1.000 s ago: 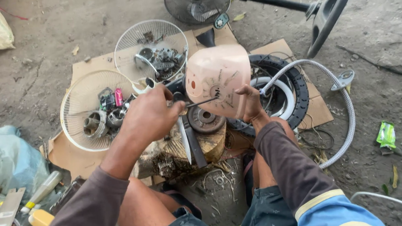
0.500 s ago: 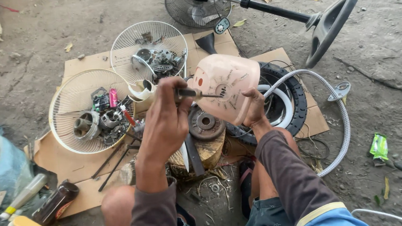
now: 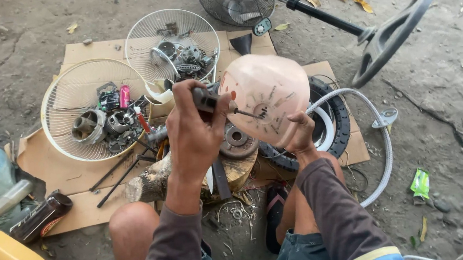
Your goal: Disassembling a plastic fan motor housing using a screwdriver to pry it open
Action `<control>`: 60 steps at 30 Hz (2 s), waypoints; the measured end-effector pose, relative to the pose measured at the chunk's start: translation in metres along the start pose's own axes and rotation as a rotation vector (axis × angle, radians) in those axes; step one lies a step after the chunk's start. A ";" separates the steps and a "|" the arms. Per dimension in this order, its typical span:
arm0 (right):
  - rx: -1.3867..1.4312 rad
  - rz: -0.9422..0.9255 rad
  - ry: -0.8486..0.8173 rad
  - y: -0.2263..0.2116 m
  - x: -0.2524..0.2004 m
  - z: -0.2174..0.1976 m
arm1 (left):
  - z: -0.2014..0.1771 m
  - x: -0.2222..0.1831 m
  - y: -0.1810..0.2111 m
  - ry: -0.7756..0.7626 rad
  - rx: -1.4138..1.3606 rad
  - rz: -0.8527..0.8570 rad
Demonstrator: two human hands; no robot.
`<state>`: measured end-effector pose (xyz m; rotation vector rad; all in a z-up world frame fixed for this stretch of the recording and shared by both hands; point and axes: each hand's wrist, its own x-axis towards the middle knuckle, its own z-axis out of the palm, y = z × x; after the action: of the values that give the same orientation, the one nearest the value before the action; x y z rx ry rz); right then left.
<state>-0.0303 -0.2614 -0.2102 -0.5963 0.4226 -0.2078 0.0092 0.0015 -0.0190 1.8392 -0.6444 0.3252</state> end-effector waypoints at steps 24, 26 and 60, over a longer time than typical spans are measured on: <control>0.044 -0.116 -0.023 -0.016 -0.008 0.002 | -0.033 -0.009 0.016 -0.318 0.166 0.016; 0.043 -0.127 -0.021 -0.016 -0.006 -0.004 | -0.034 -0.009 0.013 -0.295 0.185 -0.011; -0.032 -0.197 -0.002 -0.013 -0.008 0.004 | -0.026 -0.017 0.011 -0.267 0.487 -0.263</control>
<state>-0.0362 -0.2679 -0.1968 -0.6702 0.3663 -0.3889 -0.0083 0.0273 -0.0101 2.4334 -0.5209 0.0595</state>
